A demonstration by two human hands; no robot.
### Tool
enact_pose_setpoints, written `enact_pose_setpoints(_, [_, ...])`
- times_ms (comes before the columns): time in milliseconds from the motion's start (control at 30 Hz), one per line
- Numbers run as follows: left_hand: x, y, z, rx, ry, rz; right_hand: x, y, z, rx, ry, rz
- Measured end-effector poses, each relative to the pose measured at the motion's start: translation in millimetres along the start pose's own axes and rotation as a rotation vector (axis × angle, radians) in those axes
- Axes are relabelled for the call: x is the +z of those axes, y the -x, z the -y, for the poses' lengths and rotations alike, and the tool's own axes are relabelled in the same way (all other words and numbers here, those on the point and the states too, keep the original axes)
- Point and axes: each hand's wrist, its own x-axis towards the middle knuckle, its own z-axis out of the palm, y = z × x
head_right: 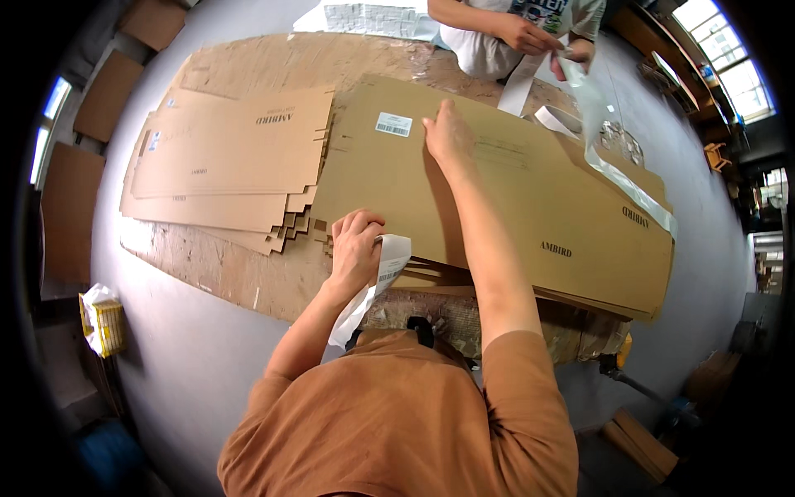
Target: The person applies shipping labels to a stack of flat cardboard boxes. They peel individual labels from a roll and place them on the top box, then move the labeled box to a separate pile. A coworker is visible in the background performing similar labeling tasks.
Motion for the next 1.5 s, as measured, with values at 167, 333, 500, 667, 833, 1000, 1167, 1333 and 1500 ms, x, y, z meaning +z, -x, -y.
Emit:
enact_pose_setpoints(167, [10.0, 1.7, 5.9, -0.012, -0.022, -0.007, -89.4, 67.1, -91.9, 0.156, -0.163, -0.004])
enact_pose_setpoints(333, [8.6, 4.7, 0.7, -0.024, -0.104, -0.022, -199.8, 157.4, -236.8, 0.393, 0.237, -0.262])
enact_pose_setpoints(500, [17.1, -0.7, -7.7, -0.047, -0.146, -0.022, -316.0, 236.1, -345.1, 0.854, 0.653, -0.216])
enact_pose_setpoints(667, [26.9, 2.8, -7.2, -0.073, -0.207, -0.083, -354.8, 259.1, -411.0, 0.973, 0.612, -0.17])
enact_pose_setpoints(833, [19.9, 3.3, -20.4, -0.124, 0.029, -0.198, -348.3, 247.4, -457.0, 0.807, 0.66, -0.16])
enact_pose_setpoints(1000, [31.5, 6.5, -4.6, -0.112, -0.075, -0.188, -387.8, 254.1, -501.5, 0.766, 0.649, -0.189])
enact_pose_setpoints(1167, [29.1, 6.5, -16.9, -0.121, -0.144, -0.168, -439.1, 235.1, -524.0, 0.771, 0.405, -0.165])
enact_pose_setpoints(1333, [17.7, 35.2, -64.3, -0.592, 0.787, -0.04, -458.5, 208.3, -492.2, 0.759, 0.321, -0.217])
enact_pose_setpoints(1500, [48.0, 32.6, -97.2, -0.864, 1.326, 0.362, -488.4, 210.2, -470.0, 0.696, 0.185, -0.221])
